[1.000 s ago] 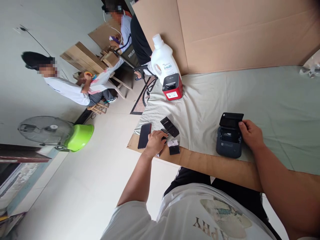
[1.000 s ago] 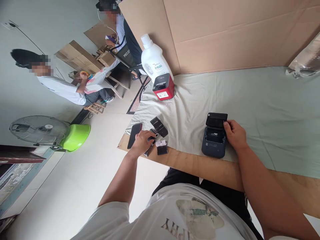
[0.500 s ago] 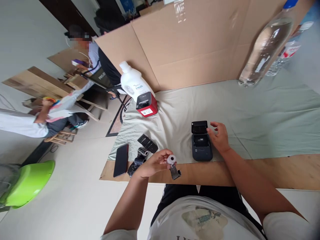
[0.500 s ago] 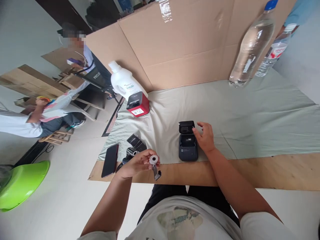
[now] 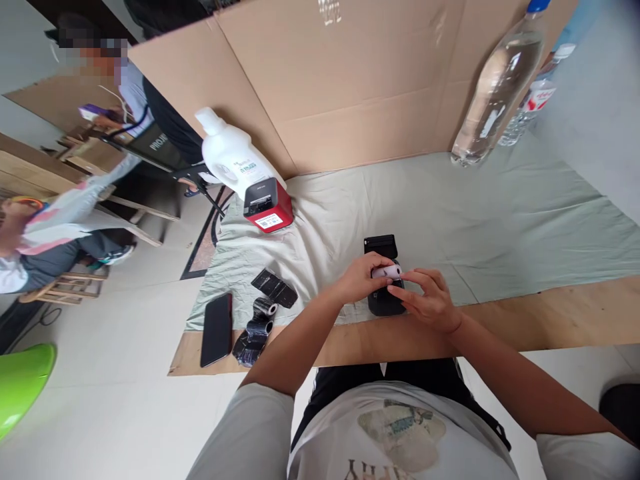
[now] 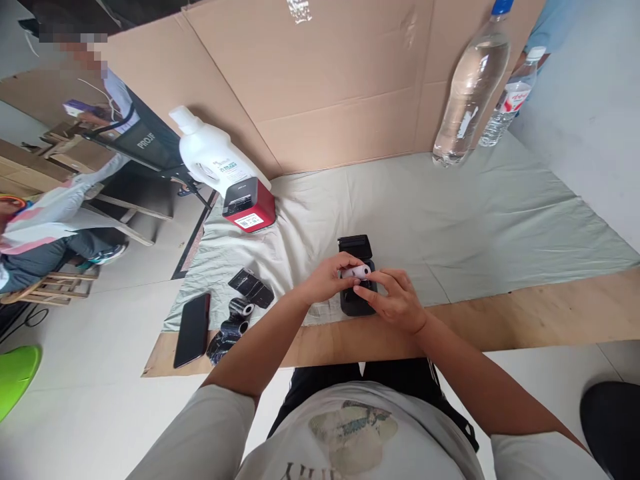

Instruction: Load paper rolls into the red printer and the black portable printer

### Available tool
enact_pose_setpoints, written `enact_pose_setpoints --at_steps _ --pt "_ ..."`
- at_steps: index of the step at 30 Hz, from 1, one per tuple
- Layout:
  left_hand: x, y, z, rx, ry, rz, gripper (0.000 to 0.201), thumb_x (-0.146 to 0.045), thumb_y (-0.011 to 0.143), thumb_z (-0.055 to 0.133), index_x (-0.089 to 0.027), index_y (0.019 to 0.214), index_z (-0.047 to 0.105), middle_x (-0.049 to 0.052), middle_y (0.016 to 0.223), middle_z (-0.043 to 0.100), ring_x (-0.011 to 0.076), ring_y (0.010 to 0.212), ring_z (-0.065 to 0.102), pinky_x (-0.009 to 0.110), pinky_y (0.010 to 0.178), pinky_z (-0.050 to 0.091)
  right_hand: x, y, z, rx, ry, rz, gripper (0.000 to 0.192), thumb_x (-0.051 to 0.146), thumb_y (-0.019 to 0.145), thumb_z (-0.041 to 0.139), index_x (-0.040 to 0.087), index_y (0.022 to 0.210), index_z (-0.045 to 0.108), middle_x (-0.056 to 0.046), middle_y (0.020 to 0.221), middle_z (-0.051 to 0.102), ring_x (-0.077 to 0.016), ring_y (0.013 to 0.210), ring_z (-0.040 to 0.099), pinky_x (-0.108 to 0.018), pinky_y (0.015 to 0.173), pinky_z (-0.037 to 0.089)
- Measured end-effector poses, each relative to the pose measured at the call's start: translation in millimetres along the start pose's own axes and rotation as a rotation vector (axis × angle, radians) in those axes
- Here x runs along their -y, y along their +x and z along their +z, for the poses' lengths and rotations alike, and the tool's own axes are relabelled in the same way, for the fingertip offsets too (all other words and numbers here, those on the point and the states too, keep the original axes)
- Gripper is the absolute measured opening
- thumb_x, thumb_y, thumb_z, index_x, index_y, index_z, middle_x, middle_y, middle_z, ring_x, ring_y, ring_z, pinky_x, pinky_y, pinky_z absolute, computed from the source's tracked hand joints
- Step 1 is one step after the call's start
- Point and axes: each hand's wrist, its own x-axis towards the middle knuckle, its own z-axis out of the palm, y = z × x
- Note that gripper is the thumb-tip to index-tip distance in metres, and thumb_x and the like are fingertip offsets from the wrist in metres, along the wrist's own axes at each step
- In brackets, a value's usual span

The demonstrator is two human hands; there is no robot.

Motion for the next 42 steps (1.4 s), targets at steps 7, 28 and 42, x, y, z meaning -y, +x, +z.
enact_pose_setpoints --at_steps 7,28,42 --pt "7 8 15.1 -0.073 0.378 -0.106 0.028 -0.023 0.080 0.069 -0.021 0.107 0.066 0.006 0.108 0.070 0.0278 0.110 0.057 0.045 0.103 0.038 -3 0 11 0.155 0.098 0.007 0.016 0.026 0.092 0.063 0.027 0.104 0.074 -0.004 0.091 0.072 -0.0190 0.087 0.062 -0.036 0.081 0.050" --pt "29 2 27.7 -0.215 0.461 0.005 0.013 -0.021 0.088 0.060 -0.020 0.096 0.070 0.009 0.110 0.067 0.0271 0.110 0.053 0.045 0.098 0.040 -3 2 17 0.190 0.082 0.044 0.025 0.013 0.095 0.050 0.023 0.107 0.070 -0.005 0.094 0.074 -0.0215 0.089 0.062 -0.038 0.080 0.049" --pt "50 -2 18.2 -0.488 0.259 0.233 0.055 -0.049 0.103 0.025 -0.013 0.144 0.038 0.020 0.144 0.048 0.0244 0.137 0.043 0.044 0.115 0.034 6 4 5 0.126 0.050 -0.027 0.009 0.025 0.091 0.065 0.024 0.096 0.073 -0.005 0.092 0.070 -0.0193 0.091 0.059 -0.035 0.082 0.051"
